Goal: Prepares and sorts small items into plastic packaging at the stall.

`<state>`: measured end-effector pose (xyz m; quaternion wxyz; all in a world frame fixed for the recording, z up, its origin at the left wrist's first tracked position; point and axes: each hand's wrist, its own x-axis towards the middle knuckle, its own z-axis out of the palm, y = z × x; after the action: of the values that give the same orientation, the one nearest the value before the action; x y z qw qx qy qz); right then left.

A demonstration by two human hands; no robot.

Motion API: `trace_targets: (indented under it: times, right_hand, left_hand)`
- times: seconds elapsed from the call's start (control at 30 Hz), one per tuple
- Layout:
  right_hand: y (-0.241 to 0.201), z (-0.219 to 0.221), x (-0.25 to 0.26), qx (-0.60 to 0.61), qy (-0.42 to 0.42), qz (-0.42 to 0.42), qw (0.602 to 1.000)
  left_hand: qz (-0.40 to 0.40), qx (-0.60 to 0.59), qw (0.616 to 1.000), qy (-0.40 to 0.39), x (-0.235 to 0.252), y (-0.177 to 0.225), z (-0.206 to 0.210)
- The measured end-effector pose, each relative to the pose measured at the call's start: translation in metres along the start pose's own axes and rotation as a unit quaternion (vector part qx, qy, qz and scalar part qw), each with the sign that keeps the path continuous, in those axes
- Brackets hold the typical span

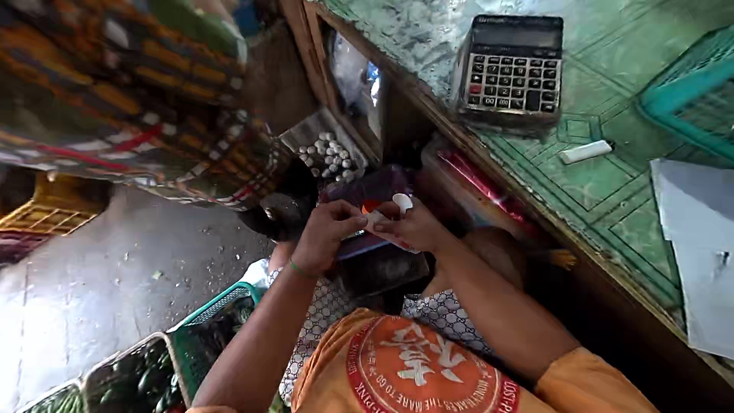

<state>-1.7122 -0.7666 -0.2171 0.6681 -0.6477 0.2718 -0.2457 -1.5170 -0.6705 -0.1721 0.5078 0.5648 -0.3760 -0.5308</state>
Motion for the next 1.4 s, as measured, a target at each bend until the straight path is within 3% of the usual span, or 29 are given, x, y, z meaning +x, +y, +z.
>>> trace_targets:
  times: [0.1,0.27,0.37,0.47,0.63,0.87,1.03,1.17,1.27,1.4]
  right_hand:
    - [0.002,-0.003,-0.001,-0.045,0.008,0.020,0.999]
    - [0.009,0.000,0.008,-0.068,0.010,0.036,0.997]
    - [0.015,0.003,0.011,-0.054,-0.005,0.040,0.998]
    - [0.023,0.002,0.014,-0.065,-0.005,0.046,0.997]
    - [0.030,0.010,0.016,-0.040,-0.034,0.069,0.996]
    - [0.029,0.018,0.016,-0.060,0.037,0.084,0.994]
    - [0.028,0.003,0.018,-0.080,0.079,0.065,0.991]
    - [0.027,-0.014,0.016,-0.050,0.168,0.056,0.983]
    - [0.031,-0.023,0.023,-0.025,0.223,0.046,0.973]
    - [0.034,-0.021,0.033,-0.047,0.240,0.046,0.968]
  left_hand:
    - [0.009,-0.060,0.998,0.026,0.000,-0.006,-0.007]
    - [0.056,0.082,0.994,0.052,0.002,-0.017,-0.009]
    - [0.093,0.012,0.992,0.081,0.006,-0.021,-0.023]
    - [0.077,-0.062,0.994,0.045,0.010,-0.025,-0.030]
    - [0.044,0.008,0.996,0.073,0.016,-0.041,-0.011]
    - [0.032,0.001,0.998,0.051,0.032,-0.043,-0.014]
    - [0.121,-0.128,0.969,0.172,0.059,-0.029,-0.071]
    - [0.188,-0.040,0.922,0.335,0.077,-0.026,-0.128]
    - [0.100,0.096,0.931,0.339,0.101,-0.072,-0.124]
    - [-0.065,0.161,0.957,0.232,0.131,-0.174,-0.079]
